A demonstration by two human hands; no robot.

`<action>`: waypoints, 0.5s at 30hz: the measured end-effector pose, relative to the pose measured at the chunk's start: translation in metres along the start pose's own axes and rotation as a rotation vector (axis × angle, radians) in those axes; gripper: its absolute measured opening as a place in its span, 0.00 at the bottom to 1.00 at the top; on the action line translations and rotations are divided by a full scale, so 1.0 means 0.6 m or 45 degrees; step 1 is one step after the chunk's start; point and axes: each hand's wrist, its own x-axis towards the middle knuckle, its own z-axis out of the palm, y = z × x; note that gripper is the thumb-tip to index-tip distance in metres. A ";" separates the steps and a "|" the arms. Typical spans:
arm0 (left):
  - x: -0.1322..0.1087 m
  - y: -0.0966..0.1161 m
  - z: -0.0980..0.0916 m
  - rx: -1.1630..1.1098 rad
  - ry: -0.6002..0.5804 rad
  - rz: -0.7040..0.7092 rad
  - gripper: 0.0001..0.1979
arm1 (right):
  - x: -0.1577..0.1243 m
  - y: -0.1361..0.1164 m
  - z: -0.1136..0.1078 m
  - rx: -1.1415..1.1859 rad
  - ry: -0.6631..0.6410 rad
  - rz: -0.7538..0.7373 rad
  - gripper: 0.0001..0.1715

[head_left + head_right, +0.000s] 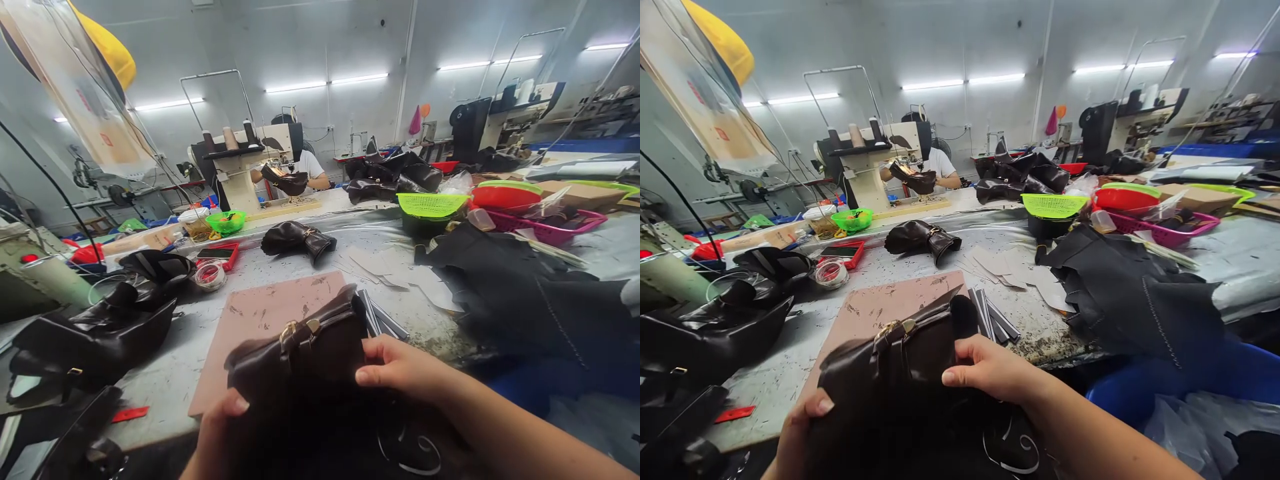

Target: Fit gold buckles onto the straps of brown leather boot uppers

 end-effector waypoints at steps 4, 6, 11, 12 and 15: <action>0.081 0.108 0.006 0.685 0.153 0.161 0.17 | 0.048 0.006 0.013 -0.535 0.410 -0.237 0.10; 0.127 0.158 0.005 1.183 0.208 0.386 0.19 | 0.071 0.030 0.014 -0.864 0.687 -0.183 0.10; 0.163 0.157 0.018 1.688 0.546 0.856 0.24 | 0.067 0.112 0.002 -1.343 0.650 0.071 0.10; 0.156 0.134 0.025 1.809 0.525 1.009 0.21 | 0.061 0.124 0.002 -1.381 0.594 0.076 0.10; 0.129 0.048 0.052 2.597 -0.058 1.446 0.14 | 0.056 0.143 0.010 -1.502 0.419 0.060 0.12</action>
